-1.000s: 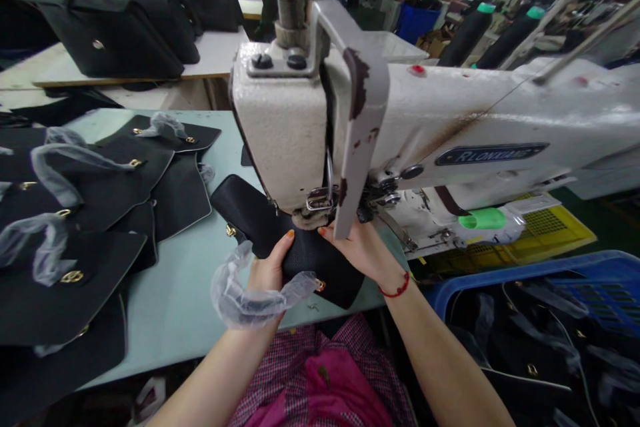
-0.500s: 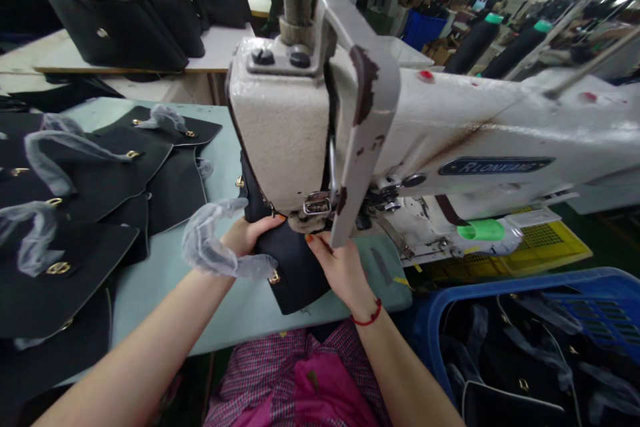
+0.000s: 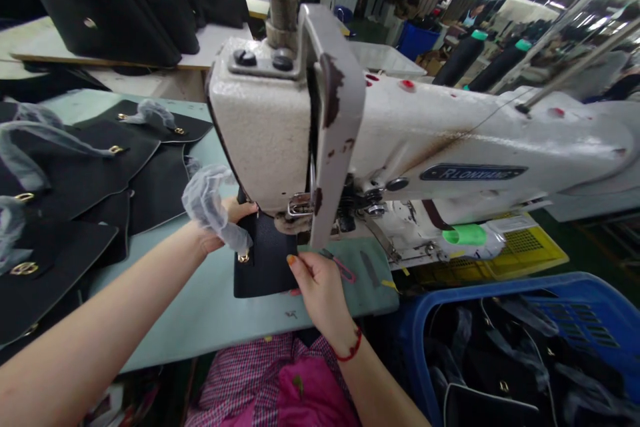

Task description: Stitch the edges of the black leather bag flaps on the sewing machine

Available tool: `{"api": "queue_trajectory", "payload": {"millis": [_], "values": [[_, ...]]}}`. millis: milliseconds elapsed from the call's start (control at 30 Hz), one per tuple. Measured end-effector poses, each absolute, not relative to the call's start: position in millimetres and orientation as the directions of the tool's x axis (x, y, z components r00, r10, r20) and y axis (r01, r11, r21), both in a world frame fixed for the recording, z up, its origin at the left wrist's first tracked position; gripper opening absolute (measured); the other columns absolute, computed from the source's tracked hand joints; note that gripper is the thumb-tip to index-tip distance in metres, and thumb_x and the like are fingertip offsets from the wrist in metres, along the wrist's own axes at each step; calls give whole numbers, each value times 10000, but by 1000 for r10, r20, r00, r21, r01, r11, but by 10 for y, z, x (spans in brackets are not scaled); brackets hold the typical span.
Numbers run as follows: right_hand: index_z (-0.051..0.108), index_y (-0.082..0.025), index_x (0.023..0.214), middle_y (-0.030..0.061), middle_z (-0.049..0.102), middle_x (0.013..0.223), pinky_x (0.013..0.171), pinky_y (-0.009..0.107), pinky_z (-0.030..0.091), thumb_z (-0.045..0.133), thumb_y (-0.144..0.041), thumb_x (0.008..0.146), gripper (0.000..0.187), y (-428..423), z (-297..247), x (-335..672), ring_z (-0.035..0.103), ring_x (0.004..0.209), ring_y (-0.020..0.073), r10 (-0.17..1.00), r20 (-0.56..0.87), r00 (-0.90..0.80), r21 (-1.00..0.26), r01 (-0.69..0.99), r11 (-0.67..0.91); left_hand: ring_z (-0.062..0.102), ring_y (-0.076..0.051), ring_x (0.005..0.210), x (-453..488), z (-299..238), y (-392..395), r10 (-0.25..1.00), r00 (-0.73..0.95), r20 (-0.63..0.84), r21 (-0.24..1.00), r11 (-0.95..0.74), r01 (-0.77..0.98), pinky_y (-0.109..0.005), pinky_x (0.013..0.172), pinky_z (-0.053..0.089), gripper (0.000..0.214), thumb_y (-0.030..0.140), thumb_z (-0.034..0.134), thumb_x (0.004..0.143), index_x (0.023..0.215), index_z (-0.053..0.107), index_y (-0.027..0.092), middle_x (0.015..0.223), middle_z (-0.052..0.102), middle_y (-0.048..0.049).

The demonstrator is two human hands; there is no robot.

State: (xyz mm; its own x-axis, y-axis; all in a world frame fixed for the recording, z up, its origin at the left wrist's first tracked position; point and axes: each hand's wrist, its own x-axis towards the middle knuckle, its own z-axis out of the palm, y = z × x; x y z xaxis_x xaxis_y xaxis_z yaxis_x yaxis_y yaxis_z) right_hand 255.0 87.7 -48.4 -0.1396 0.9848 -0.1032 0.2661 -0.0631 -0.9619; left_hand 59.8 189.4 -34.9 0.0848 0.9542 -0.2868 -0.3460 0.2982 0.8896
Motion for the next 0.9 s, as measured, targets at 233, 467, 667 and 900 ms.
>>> {"api": "queue_trajectory", "payload": {"millis": [233, 467, 667, 900], "values": [[561, -151, 860, 54, 664, 692, 508, 198, 516, 500, -521, 919, 380, 621, -524, 2585, 715, 666, 198, 935, -234, -265, -967, -34, -252, 645, -260, 1075, 415, -715, 1095, 833, 30, -552, 618, 433, -656, -425, 1023, 454, 345, 433, 662, 792, 1042, 683, 197, 885, 762, -12], [528, -168, 843, 46, 677, 703, 522, 188, 521, 528, -504, 919, 344, 645, -552, 2596, 704, 628, 170, 897, -230, -378, -913, -236, -334, 557, -333, 1203, 961, -696, 305, 927, 162, -338, 559, 336, -758, -499, 1059, 412, 555, 580, 718, 669, 1074, 698, 200, 1153, 699, -102], [625, -171, 1055, 78, 708, 917, 553, 180, 518, 497, -427, 941, 308, 586, -414, 2625, 702, 704, 146, 913, -214, -348, -960, -99, -262, 615, -319, 1129, 1255, -670, 546, 787, 51, -615, 636, 533, -558, -431, 1012, 464, 459, 451, 741, 710, 1029, 708, 123, 1169, 685, -139], [623, -147, 1012, 87, 714, 953, 567, 190, 515, 567, -359, 904, 245, 453, -351, 2701, 699, 744, 154, 894, -263, -364, -956, -26, -292, 653, -291, 1050, 1248, -619, 509, 788, -162, -595, 750, 471, -465, -375, 938, 513, 458, 440, 801, 630, 932, 723, 104, 1068, 721, -142]]}}
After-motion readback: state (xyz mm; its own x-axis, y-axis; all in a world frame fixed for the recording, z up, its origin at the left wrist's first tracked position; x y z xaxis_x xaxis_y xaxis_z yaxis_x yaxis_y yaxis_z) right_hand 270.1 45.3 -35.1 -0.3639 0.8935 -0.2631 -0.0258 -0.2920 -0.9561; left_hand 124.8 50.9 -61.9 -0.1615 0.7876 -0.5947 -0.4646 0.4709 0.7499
